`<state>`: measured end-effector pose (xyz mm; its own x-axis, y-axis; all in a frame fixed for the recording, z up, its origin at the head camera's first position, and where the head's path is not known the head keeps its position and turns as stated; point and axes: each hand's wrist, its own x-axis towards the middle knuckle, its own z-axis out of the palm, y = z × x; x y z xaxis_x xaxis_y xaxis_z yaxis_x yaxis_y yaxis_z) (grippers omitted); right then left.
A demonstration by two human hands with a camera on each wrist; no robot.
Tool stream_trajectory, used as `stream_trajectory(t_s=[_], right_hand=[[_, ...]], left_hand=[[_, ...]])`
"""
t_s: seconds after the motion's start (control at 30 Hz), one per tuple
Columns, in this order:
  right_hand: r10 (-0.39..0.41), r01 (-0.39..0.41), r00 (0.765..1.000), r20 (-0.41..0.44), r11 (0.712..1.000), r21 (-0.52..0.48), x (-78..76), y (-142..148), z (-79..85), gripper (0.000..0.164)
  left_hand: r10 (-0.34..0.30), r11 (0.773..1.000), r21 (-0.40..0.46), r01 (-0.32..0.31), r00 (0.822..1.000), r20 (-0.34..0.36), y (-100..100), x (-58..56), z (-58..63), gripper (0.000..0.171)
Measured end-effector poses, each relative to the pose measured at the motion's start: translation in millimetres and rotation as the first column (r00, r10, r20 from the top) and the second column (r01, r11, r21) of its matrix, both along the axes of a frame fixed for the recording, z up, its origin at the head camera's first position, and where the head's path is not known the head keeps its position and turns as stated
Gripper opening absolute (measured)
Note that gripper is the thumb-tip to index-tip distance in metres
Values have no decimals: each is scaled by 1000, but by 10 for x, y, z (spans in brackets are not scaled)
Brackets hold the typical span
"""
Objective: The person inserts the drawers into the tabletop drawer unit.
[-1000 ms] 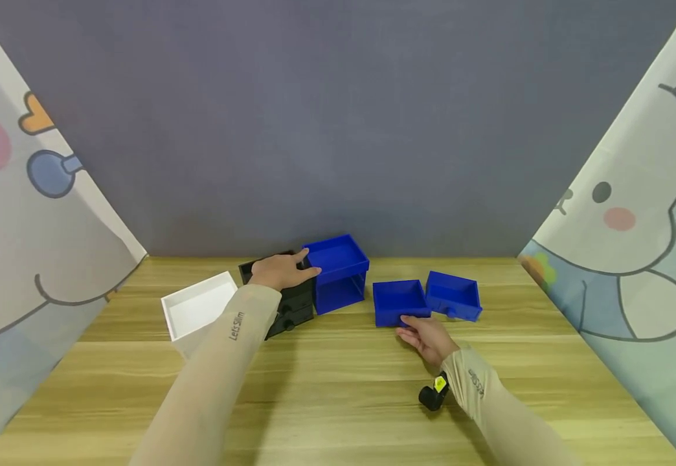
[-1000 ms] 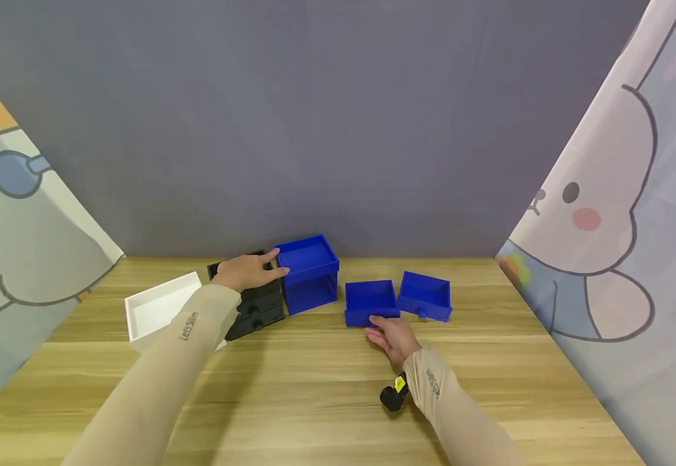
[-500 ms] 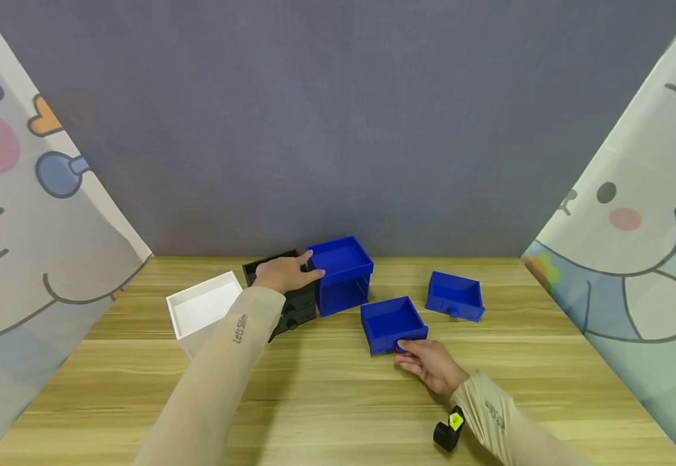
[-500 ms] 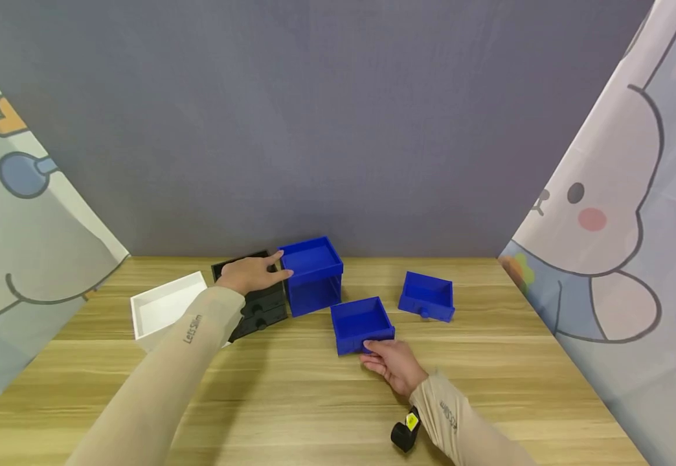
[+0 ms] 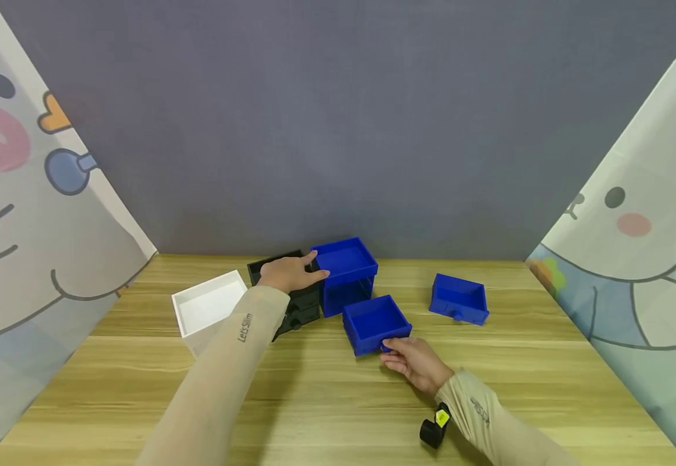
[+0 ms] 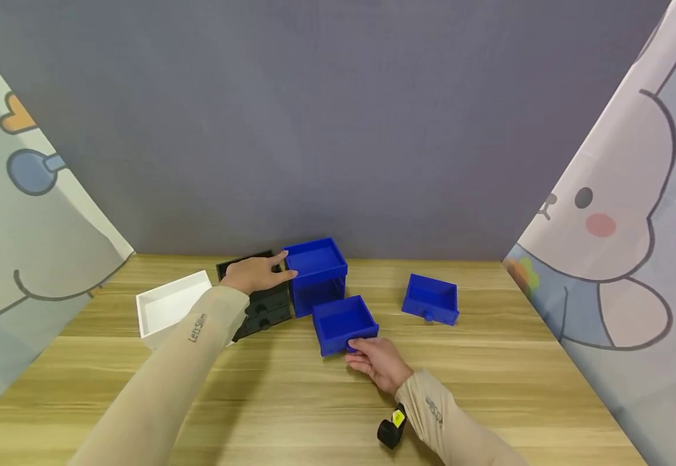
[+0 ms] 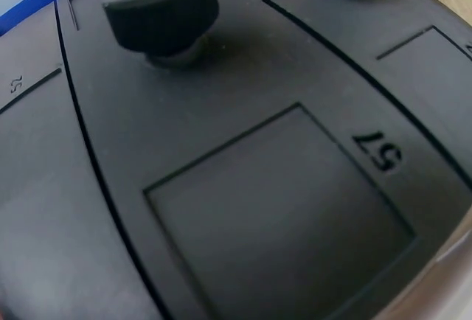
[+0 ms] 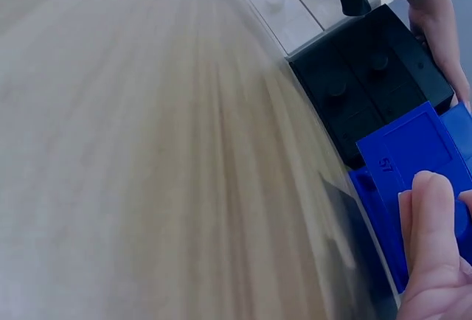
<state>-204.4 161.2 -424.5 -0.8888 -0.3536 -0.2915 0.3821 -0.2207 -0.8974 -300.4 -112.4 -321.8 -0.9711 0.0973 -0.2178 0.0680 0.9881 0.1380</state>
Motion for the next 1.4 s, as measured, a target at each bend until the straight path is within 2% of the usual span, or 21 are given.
stream_trajectory(t_s=[0.23,0.47,0.7,0.83,0.97,1.4], right_hand=[[15,-15,1000,-15,1000,-10,-75,-90,48,21],[15,-15,1000,-7,1000,-21,-135,-251,42,18],[-22,22,1000,3,1000,8,-144,-285,-4,16],[-57,58,998,-6,998,28,-185,-337,19,8],[-86,86,996,-4,996,32,-215,-404,26,10],[-49,49,999,7,997,63,-263,-399,-16,10]], left_hand=[[12,1000,0,-12,1000,-3,-10,1,-8,77],[38,999,-5,-38,999,6,-39,9,-20,77],[15,1000,-4,-14,1000,11,27,10,-35,77],[17,1000,-9,-17,1000,8,32,7,-9,77],[23,1000,-16,-23,1000,16,16,-1,9,77],[23,1000,1,-23,1000,5,14,2,-15,77]])
